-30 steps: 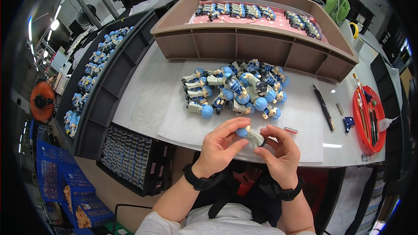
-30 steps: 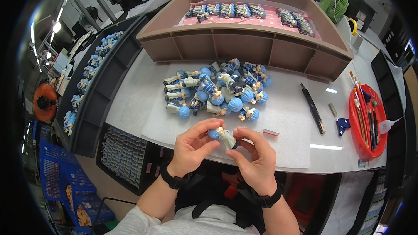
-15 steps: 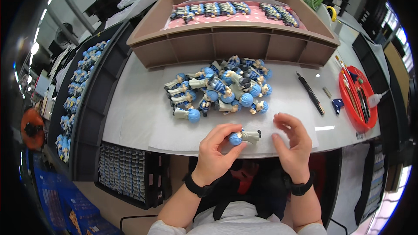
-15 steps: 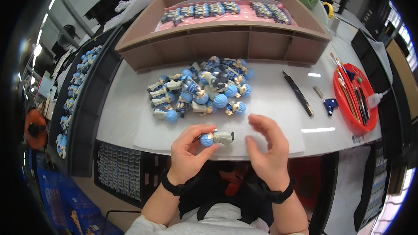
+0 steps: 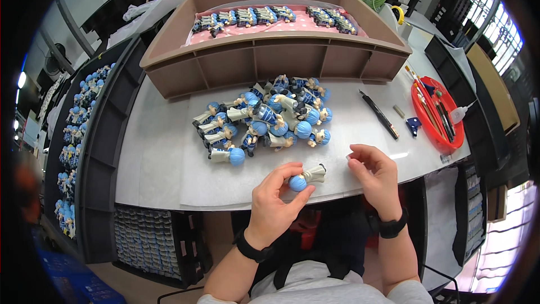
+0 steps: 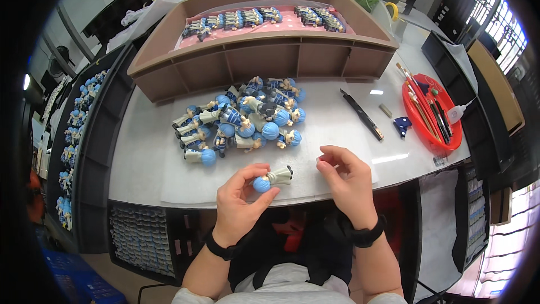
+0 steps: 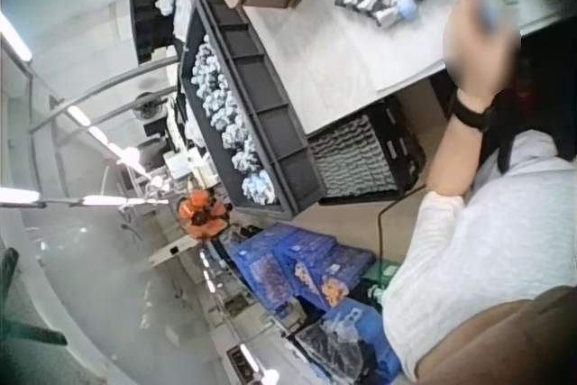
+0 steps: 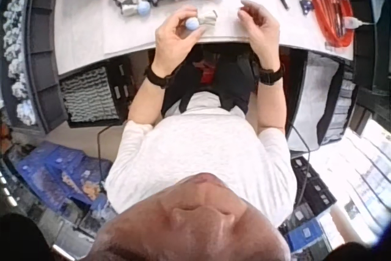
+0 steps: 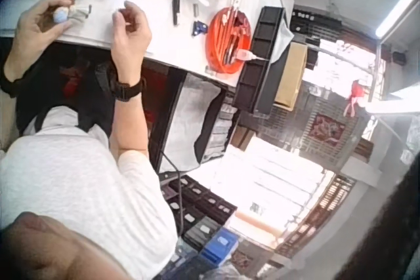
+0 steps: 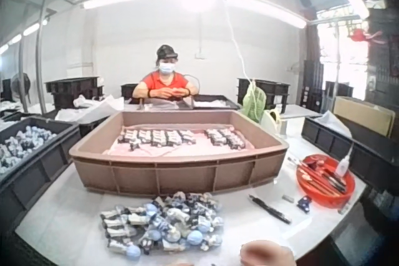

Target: The person assembles small blue and white figurines at a workbench. They pick up individual figurines, use a small red tool to rub or clean the surface, and then place the finished items into a brown tray. The process is repeated for multiple units throughout the clip.

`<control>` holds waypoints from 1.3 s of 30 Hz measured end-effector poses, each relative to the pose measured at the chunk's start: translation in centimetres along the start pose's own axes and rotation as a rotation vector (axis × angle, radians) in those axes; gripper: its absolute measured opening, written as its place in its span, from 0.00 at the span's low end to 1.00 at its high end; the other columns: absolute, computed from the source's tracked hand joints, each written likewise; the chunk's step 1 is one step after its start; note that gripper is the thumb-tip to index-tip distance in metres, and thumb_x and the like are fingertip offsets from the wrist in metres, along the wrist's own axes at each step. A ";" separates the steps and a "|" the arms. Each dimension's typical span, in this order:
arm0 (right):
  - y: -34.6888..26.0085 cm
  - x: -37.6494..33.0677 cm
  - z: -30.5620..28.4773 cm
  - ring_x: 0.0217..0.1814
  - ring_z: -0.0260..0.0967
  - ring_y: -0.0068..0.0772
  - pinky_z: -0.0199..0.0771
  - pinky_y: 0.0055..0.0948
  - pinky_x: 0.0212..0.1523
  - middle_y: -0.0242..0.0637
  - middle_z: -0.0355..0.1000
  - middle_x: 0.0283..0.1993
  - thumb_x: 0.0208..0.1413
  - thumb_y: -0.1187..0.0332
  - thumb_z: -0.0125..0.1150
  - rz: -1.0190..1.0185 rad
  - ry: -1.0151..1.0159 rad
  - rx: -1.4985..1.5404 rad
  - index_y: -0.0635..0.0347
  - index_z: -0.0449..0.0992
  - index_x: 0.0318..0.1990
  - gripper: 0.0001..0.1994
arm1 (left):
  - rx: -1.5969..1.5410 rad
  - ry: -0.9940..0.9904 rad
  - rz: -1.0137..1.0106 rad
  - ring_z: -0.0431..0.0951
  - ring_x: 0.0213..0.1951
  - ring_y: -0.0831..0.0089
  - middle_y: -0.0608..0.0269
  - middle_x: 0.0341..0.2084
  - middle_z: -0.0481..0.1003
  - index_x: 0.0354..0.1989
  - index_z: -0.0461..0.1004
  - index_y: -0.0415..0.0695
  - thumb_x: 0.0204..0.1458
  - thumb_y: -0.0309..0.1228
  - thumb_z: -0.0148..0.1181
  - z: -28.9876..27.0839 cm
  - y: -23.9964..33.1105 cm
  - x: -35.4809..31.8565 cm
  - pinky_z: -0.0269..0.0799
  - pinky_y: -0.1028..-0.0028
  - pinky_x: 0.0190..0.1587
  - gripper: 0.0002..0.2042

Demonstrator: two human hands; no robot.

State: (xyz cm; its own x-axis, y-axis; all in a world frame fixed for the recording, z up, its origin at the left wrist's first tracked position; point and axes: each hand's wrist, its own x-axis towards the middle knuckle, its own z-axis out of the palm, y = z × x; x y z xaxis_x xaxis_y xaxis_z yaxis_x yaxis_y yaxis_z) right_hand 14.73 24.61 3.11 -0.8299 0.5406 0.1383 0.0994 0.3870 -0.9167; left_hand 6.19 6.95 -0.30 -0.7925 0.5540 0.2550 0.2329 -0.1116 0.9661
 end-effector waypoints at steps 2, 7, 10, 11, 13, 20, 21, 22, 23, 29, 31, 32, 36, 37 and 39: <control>-0.5 -0.2 -0.6 0.34 0.72 0.28 0.70 0.22 0.32 0.38 0.71 0.37 0.53 0.72 0.56 0.210 0.003 0.388 0.65 0.69 0.46 0.13 | 0.015 0.064 0.031 0.74 0.40 0.72 0.54 0.41 0.72 0.39 0.70 0.36 0.40 0.20 0.64 0.2 -0.2 0.0 0.71 0.76 0.43 0.16; 0.4 -0.6 -2.0 0.36 0.71 0.27 0.71 0.21 0.35 0.37 0.69 0.39 0.55 0.68 0.55 0.416 -0.153 0.940 0.63 0.65 0.49 0.16 | -0.033 0.142 0.027 0.75 0.38 0.71 0.53 0.40 0.72 0.37 0.70 0.36 0.39 0.21 0.65 1.5 0.2 0.0 0.72 0.76 0.40 0.15; 0.7 -1.0 -2.0 0.35 0.67 0.25 0.70 0.20 0.35 0.35 0.69 0.37 0.54 0.71 0.56 0.415 -0.143 1.040 0.64 0.66 0.49 0.16 | -0.063 0.096 0.023 0.76 0.39 0.69 0.53 0.41 0.72 0.36 0.69 0.36 0.39 0.21 0.65 2.8 0.6 -0.2 0.73 0.75 0.40 0.15; 0.8 -1.1 -1.9 0.35 0.67 0.25 0.70 0.20 0.35 0.35 0.69 0.37 0.53 0.72 0.56 0.390 -0.116 0.997 0.64 0.66 0.48 0.15 | -0.031 0.071 0.041 0.76 0.39 0.68 0.52 0.41 0.72 0.36 0.69 0.36 0.39 0.21 0.65 3.2 0.1 -0.2 0.73 0.75 0.40 0.15; 1.0 -1.4 -1.8 0.35 0.67 0.24 0.69 0.20 0.35 0.34 0.69 0.37 0.52 0.75 0.57 0.339 -0.065 0.912 0.64 0.68 0.46 0.13 | 0.053 0.032 0.090 0.75 0.40 0.68 0.51 0.42 0.71 0.36 0.68 0.36 0.39 0.20 0.65 3.3 -0.2 -0.2 0.73 0.74 0.41 0.15; 0.7 -1.8 -1.1 0.36 0.67 0.22 0.67 0.19 0.37 0.35 0.68 0.37 0.48 0.81 0.57 0.132 0.057 0.493 0.67 0.75 0.38 0.08 | 0.158 -0.003 0.100 0.74 0.41 0.70 0.49 0.43 0.71 0.38 0.67 0.35 0.40 0.19 0.65 3.0 -0.2 -0.1 0.75 0.75 0.40 0.16; 0.8 -1.7 -0.8 0.37 0.67 0.22 0.67 0.19 0.37 0.35 0.68 0.37 0.48 0.81 0.57 0.090 0.054 0.482 0.67 0.75 0.37 0.08 | 0.144 0.002 0.076 0.74 0.41 0.71 0.49 0.43 0.71 0.38 0.66 0.35 0.40 0.19 0.65 3.1 -0.2 0.0 0.75 0.75 0.39 0.16; 1.0 -1.7 -0.6 0.37 0.67 0.22 0.66 0.18 0.37 0.36 0.68 0.37 0.48 0.82 0.57 0.048 0.052 0.471 0.67 0.75 0.37 0.08 | 0.129 0.008 0.045 0.74 0.41 0.71 0.49 0.42 0.71 0.38 0.66 0.35 0.40 0.19 0.65 3.1 -0.1 -0.1 0.74 0.75 0.40 0.16; 1.0 -1.6 -0.5 0.37 0.67 0.22 0.66 0.18 0.37 0.36 0.68 0.38 0.48 0.82 0.57 0.028 0.050 0.451 0.67 0.75 0.37 0.08 | 0.115 0.014 0.017 0.74 0.41 0.71 0.49 0.42 0.71 0.38 0.66 0.35 0.40 0.19 0.65 3.2 0.1 0.0 0.74 0.75 0.41 0.16; 1.0 -1.2 -0.1 0.38 0.67 0.22 0.67 0.19 0.38 0.36 0.68 0.37 0.47 0.82 0.58 -0.040 0.047 0.384 0.66 0.75 0.37 0.09 | -0.038 0.078 -0.066 0.76 0.36 0.74 0.52 0.35 0.74 0.36 0.68 0.34 0.41 0.25 0.67 3.4 0.0 0.3 0.73 0.76 0.38 0.16; 1.0 -1.2 0.2 0.38 0.67 0.22 0.67 0.19 0.39 0.36 0.69 0.37 0.46 0.82 0.59 0.004 0.069 0.382 0.67 0.74 0.37 0.09 | -0.098 0.067 -0.121 0.75 0.36 0.75 0.54 0.34 0.74 0.37 0.68 0.33 0.42 0.25 0.66 3.3 0.3 0.4 0.73 0.77 0.39 0.16; 1.0 -1.2 0.3 0.38 0.67 0.22 0.68 0.20 0.40 0.36 0.69 0.37 0.45 0.82 0.59 0.012 0.082 0.410 0.67 0.73 0.37 0.10 | -0.122 0.063 -0.134 0.75 0.36 0.76 0.55 0.33 0.74 0.38 0.68 0.33 0.42 0.25 0.66 3.3 0.5 0.5 0.73 0.78 0.39 0.16; 1.0 -1.2 0.7 0.39 0.67 0.22 0.69 0.21 0.42 0.36 0.70 0.38 0.44 0.83 0.60 0.023 0.110 0.491 0.68 0.72 0.37 0.10 | -0.175 0.034 -0.230 0.72 0.37 0.79 0.59 0.35 0.73 0.39 0.67 0.34 0.44 0.21 0.63 3.1 1.3 0.7 0.69 0.80 0.41 0.15; 1.0 -1.2 0.7 0.39 0.67 0.22 0.69 0.21 0.42 0.36 0.71 0.38 0.44 0.83 0.60 0.019 0.110 0.503 0.68 0.72 0.37 0.10 | -0.173 0.037 -0.238 0.72 0.36 0.79 0.60 0.34 0.73 0.39 0.67 0.35 0.44 0.22 0.63 3.1 1.5 0.8 0.69 0.81 0.40 0.15; 0.9 -1.0 0.8 0.39 0.68 0.22 0.69 0.21 0.41 0.36 0.71 0.38 0.44 0.83 0.60 0.035 0.111 0.527 0.68 0.72 0.37 0.10 | -0.173 0.047 -0.256 0.71 0.35 0.80 0.61 0.33 0.73 0.39 0.67 0.35 0.45 0.24 0.64 3.1 1.7 0.8 0.68 0.82 0.39 0.15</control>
State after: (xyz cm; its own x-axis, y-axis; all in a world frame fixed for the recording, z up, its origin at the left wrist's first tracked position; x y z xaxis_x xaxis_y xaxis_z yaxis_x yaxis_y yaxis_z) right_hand 15.22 23.82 1.90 -0.7650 0.6333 0.1172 -0.1870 -0.0443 -0.9814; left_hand 7.71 9.74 1.45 -0.8391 0.5440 0.0006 -0.0736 -0.1145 0.9907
